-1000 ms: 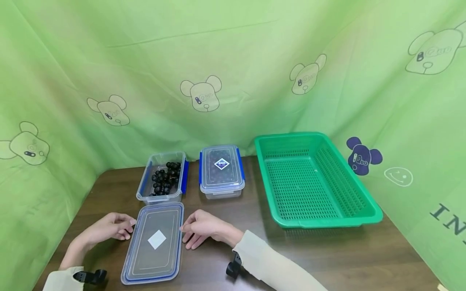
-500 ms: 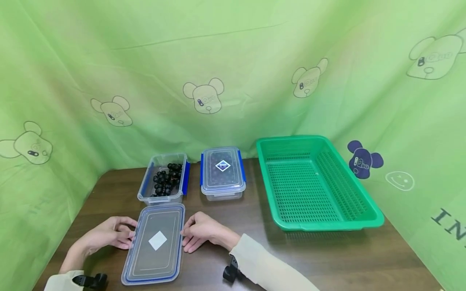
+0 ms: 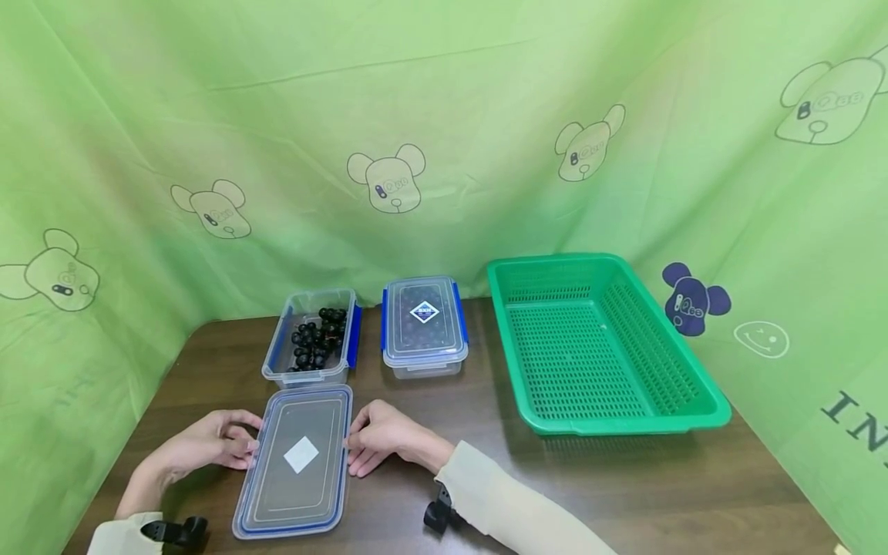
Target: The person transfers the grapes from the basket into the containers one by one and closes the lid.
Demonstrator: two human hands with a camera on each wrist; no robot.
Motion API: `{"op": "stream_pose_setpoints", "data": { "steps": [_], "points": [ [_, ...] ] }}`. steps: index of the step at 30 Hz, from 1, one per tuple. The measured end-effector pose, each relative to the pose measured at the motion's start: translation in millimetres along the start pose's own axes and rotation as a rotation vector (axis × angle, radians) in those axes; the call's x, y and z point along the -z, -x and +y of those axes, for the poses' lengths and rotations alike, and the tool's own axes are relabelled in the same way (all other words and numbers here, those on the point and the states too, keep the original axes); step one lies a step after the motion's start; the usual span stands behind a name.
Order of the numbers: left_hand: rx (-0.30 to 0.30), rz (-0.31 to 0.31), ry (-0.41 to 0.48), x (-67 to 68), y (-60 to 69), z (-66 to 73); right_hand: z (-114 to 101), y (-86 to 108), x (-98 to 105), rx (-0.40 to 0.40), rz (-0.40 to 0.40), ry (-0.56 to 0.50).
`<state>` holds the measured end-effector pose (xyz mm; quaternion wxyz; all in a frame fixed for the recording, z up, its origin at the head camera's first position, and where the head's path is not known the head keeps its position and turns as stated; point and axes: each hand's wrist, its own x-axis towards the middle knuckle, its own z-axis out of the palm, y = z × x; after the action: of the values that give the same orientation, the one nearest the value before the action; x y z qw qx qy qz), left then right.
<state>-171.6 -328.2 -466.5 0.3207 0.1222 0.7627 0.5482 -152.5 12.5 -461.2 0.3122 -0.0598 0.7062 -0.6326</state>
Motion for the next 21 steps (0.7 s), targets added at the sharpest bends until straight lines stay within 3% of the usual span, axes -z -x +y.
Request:
{"op": "stream_pose_setpoints", "data": {
  "steps": [5,9,15,21],
  "points": [
    [-0.015,-0.015,-0.011,-1.4,2.0,0.9,0.2,1.7,-0.5,0.002,0.004,-0.027],
    [-0.072,-0.061,-0.043,-2.3,12.7,8.9,-4.1,8.5,-1.5,0.011,-0.015,-0.04],
    [-0.189,-0.05,-0.098,0.5,26.1,37.5,-25.6,21.8,3.3,0.066,-0.031,-0.069],
    [-0.222,0.027,-0.15,12.4,23.8,68.9,-56.9,21.4,13.4,0.109,0.002,-0.09]
  ]
}}
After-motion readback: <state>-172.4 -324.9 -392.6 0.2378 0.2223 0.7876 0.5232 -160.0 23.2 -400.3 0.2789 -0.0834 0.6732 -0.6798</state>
